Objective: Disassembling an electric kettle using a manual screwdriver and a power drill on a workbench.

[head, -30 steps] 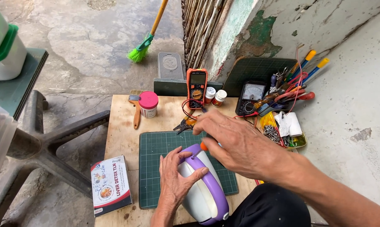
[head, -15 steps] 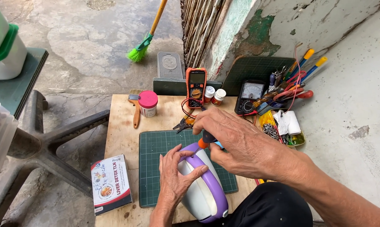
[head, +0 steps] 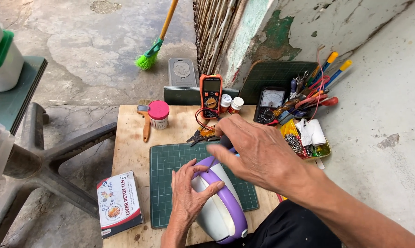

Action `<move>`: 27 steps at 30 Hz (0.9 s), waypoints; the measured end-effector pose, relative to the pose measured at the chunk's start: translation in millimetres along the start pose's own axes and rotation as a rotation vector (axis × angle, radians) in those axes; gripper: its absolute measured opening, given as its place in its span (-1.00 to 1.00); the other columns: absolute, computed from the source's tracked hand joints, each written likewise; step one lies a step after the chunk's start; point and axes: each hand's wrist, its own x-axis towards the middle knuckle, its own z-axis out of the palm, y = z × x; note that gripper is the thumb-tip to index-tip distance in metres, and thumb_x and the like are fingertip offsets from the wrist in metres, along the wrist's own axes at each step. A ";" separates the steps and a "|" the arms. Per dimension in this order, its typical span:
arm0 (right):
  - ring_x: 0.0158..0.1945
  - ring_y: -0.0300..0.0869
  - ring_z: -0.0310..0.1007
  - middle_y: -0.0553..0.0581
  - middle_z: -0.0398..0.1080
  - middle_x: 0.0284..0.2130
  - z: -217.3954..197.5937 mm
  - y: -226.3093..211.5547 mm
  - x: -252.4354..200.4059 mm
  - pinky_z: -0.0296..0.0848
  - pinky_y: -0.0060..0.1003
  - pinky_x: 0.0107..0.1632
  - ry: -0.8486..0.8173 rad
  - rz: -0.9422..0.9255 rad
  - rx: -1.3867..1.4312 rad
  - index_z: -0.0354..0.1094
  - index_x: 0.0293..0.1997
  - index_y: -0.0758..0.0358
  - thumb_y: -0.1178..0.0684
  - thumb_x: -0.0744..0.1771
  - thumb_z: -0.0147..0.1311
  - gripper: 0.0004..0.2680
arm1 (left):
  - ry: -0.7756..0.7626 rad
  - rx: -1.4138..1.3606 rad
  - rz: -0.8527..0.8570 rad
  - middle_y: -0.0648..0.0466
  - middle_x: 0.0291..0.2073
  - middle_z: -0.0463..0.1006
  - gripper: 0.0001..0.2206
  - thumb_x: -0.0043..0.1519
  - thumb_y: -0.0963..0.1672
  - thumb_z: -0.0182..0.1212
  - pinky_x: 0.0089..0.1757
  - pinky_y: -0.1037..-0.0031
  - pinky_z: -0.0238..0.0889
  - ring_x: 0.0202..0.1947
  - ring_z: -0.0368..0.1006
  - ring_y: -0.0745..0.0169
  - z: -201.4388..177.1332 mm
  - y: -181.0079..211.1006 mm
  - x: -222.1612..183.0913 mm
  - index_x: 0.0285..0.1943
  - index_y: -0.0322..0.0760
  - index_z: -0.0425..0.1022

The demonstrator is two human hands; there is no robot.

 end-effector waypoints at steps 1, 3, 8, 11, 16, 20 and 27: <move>-0.31 0.08 0.50 0.00 0.47 -0.22 3.7 0.0 -0.2 0.45 0.07 -0.24 0.034 0.026 0.008 0.34 -0.08 0.09 -0.05 0.41 0.16 -0.87 | -0.006 0.001 -0.004 0.06 0.36 0.58 -0.45 -0.08 0.19 0.65 0.53 -0.15 -0.50 0.54 0.30 0.26 -0.5 1.1 -0.6 0.05 0.08 0.70; -0.38 0.06 0.53 -0.06 0.48 -0.27 5.0 0.0 0.4 0.46 0.09 -0.41 0.067 0.042 0.017 0.36 -0.16 0.06 -0.07 0.46 0.16 -0.87 | -0.002 0.001 -0.009 0.06 0.37 0.57 -0.45 -0.07 0.19 0.65 0.53 -0.14 -0.50 0.55 0.29 0.26 -2.5 3.2 1.3 0.06 0.07 0.70; -0.26 -0.13 0.38 0.02 0.40 -0.27 -2.3 1.2 -9.0 0.36 -0.18 -0.16 0.056 -0.024 0.227 0.32 -0.15 0.18 0.15 0.44 0.11 -0.94 | -0.037 -0.021 -0.051 0.09 0.41 0.55 -0.46 -0.05 0.18 0.63 0.54 -0.12 -0.53 0.55 0.30 0.28 -7.9 5.9 -0.7 0.07 0.10 0.70; -0.35 -0.13 0.39 -0.02 0.43 -0.23 -7.4 3.3 -14.2 0.33 -0.16 -0.29 0.078 0.055 0.211 0.35 -0.12 0.13 0.13 0.44 0.11 -0.97 | -0.062 -0.040 -0.068 0.06 0.46 0.51 -0.55 0.05 0.18 0.53 0.54 -0.10 -0.57 0.57 0.26 0.25 -11.2 16.1 -0.2 0.06 0.11 0.73; -0.36 -0.18 0.41 -0.02 0.42 -0.26 -7.3 7.5 -25.2 0.35 -0.22 -0.25 0.162 0.124 0.218 0.36 -0.15 0.14 0.12 0.44 0.12 -0.95 | -0.037 -0.071 -0.128 0.14 0.41 0.58 -0.66 0.16 0.14 0.40 0.56 -0.10 -0.58 0.52 0.34 0.26 -9.3 18.9 1.2 0.02 0.12 0.78; -0.33 -0.27 0.40 -0.12 0.53 -0.31 -2.9 15.7 -46.0 0.36 -0.31 -0.21 0.308 0.472 0.261 0.49 -0.16 0.05 0.05 0.40 0.26 -0.96 | -0.004 -0.030 -0.175 0.10 0.33 0.68 -0.76 0.24 0.10 0.33 0.52 -0.22 -0.40 0.43 0.47 0.18 -6.7 13.6 9.1 -0.14 0.10 0.82; -0.20 0.13 0.65 0.43 0.59 -0.15 7.5 3.6 -83.3 0.66 -0.05 0.05 0.752 1.115 1.106 0.27 0.24 0.35 0.19 0.33 0.22 -0.66 | -0.061 -0.046 -0.329 0.24 0.31 0.73 -0.86 0.22 0.03 0.44 0.30 0.23 0.29 0.39 0.50 0.31 -17.6 33.9 22.7 -0.23 0.08 0.83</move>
